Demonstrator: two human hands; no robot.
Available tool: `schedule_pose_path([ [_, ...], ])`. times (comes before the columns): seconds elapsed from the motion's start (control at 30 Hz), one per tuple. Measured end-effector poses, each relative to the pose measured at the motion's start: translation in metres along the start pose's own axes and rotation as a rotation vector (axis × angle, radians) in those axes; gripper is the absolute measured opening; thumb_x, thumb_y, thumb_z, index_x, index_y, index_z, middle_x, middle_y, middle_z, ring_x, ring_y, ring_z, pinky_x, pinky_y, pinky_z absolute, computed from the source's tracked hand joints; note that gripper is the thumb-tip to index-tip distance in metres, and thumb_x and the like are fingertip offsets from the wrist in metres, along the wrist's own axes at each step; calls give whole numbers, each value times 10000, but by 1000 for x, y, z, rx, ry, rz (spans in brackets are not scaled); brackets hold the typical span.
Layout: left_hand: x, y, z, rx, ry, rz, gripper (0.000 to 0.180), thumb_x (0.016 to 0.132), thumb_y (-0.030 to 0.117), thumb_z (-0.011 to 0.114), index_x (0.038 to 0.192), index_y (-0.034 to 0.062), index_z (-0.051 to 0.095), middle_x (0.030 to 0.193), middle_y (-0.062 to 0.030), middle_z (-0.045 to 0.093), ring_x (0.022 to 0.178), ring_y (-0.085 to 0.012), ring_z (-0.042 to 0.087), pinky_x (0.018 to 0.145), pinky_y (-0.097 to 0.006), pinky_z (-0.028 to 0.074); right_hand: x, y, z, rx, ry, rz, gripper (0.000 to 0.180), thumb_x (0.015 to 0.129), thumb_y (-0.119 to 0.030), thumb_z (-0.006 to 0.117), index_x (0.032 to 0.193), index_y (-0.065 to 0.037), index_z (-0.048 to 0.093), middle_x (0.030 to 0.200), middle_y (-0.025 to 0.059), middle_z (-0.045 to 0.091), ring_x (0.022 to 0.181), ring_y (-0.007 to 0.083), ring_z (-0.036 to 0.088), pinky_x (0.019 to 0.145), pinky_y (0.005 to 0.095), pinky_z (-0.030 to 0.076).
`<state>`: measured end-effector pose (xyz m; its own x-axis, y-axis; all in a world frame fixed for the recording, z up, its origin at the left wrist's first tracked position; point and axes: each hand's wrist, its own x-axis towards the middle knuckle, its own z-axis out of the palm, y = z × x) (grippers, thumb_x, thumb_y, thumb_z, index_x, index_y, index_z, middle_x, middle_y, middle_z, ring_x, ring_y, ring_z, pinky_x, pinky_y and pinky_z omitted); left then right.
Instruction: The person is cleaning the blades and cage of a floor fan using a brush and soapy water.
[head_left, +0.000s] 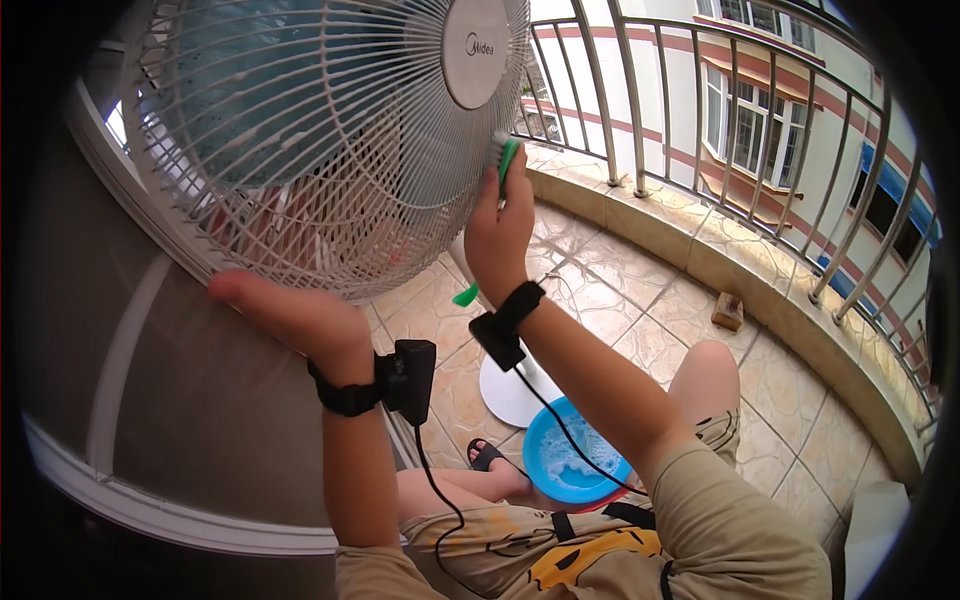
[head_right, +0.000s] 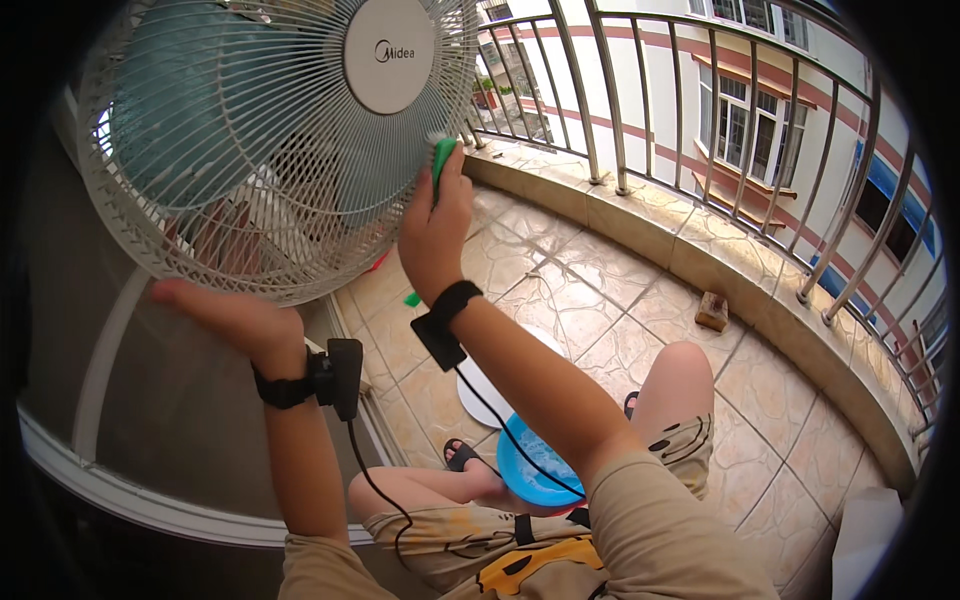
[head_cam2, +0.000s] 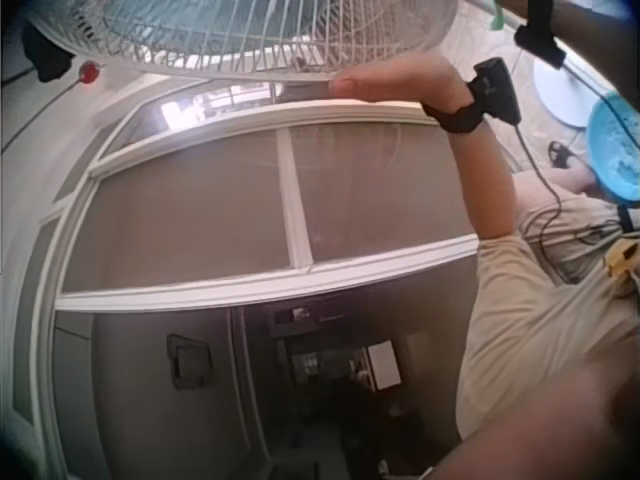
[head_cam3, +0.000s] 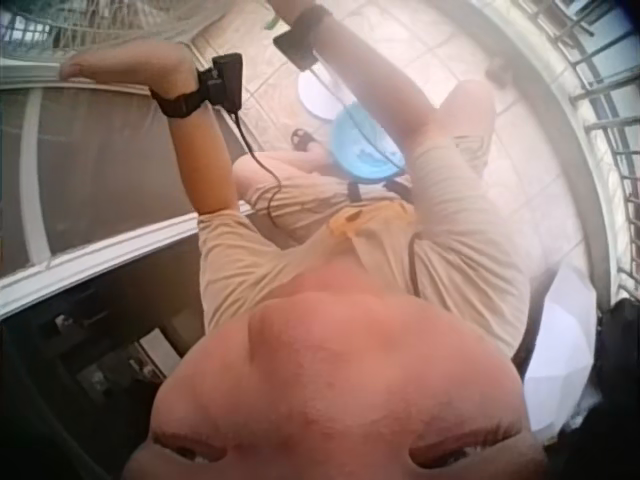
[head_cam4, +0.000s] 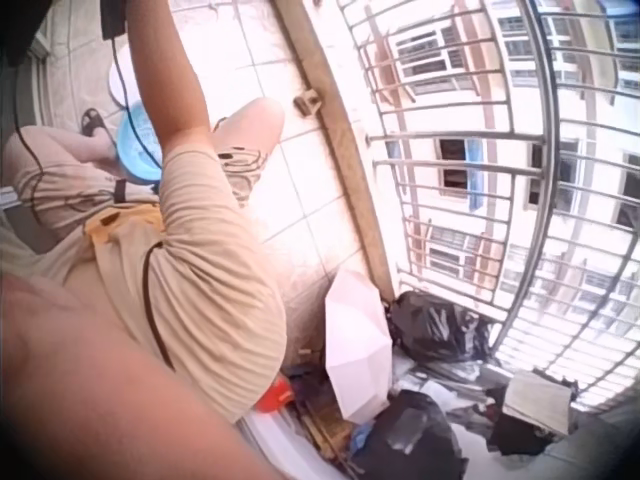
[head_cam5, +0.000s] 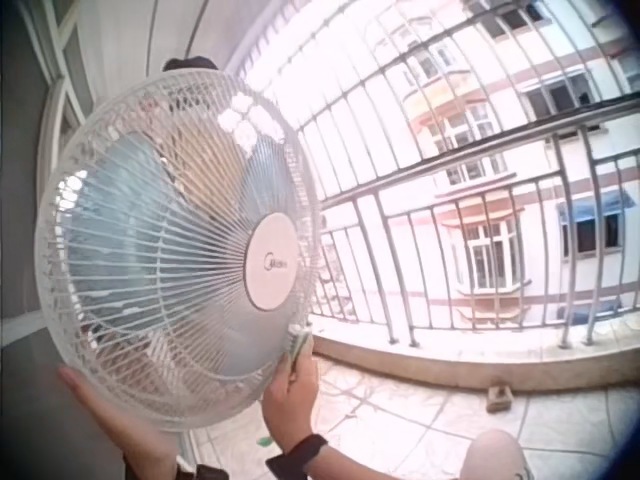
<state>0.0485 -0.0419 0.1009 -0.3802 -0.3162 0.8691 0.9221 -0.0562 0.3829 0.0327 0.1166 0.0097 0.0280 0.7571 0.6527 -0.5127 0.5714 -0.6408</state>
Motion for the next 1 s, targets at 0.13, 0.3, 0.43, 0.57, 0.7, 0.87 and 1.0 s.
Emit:
schedule_pose_path([
  [0.13, -1, 4, -1, -117, -101, -122, 858, 1067, 603, 235, 1566, -82, 103, 1653, -239, 128, 1513, -303, 223, 1246, -402, 179, -39, -40, -11, 46, -93, 25, 548, 996, -23, 508, 1494, 109, 321, 1030, 220, 533, 920, 357, 544, 827, 405, 449],
  [0.3, -1, 20, 5, -86, -142, -94, 847, 1066, 608, 217, 1567, -69, 130, 1633, -246, 184, 1486, -317, 277, 1232, -405, 223, -63, -66, -19, 42, -92, -148, 656, 966, -1, 555, 1545, 76, 257, 1065, 203, 508, 905, 337, 532, 814, 379, 459],
  [0.43, 1, 18, 8, -34, -43, -49, 814, 1082, 572, 214, 1461, -139, 334, 1479, -311, 412, 1298, -341, 501, 1096, -416, 412, -70, -73, -28, 116, -205, -156, 736, 918, 25, 626, 1562, 43, 270, 1094, 177, 515, 925, 298, 528, 797, 336, 473],
  [0.57, -2, 15, 6, -26, -90, -112, 860, 1067, 608, 196, 1485, -137, 293, 1520, -310, 359, 1373, -359, 444, 1131, -427, 386, -67, -69, -35, 120, -221, -326, 698, 858, 73, 696, 1492, 52, 405, 1160, 201, 524, 949, 304, 561, 787, 357, 516],
  [0.7, 6, -5, -15, -63, -275, 28, 892, 1032, 655, 316, 1571, -36, 147, 1608, -243, 222, 1459, -334, 328, 1195, -448, 330, -63, -58, -34, 69, -275, -606, 547, 803, 98, 727, 1309, -71, 606, 1169, 189, 525, 996, 299, 542, 775, 350, 515],
  [0.87, 12, 6, -14, -87, -305, -37, 886, 992, 564, 538, 1560, -23, 195, 1528, -233, 361, 1341, -342, 480, 1112, -472, 440, -25, -17, -30, -114, -201, -661, 525, 818, 113, 695, 1310, -52, 619, 1171, 172, 510, 982, 292, 543, 762, 347, 520],
  [1.0, 15, 0, -33, -234, -317, -136, 891, 974, 564, 570, 1549, -22, 222, 1501, -237, 398, 1315, -360, 507, 1086, -490, 467, 30, 16, -26, -34, -97, -685, 588, 870, 79, 654, 1433, -28, 524, 1114, 174, 551, 972, 292, 565, 781, 348, 527],
])
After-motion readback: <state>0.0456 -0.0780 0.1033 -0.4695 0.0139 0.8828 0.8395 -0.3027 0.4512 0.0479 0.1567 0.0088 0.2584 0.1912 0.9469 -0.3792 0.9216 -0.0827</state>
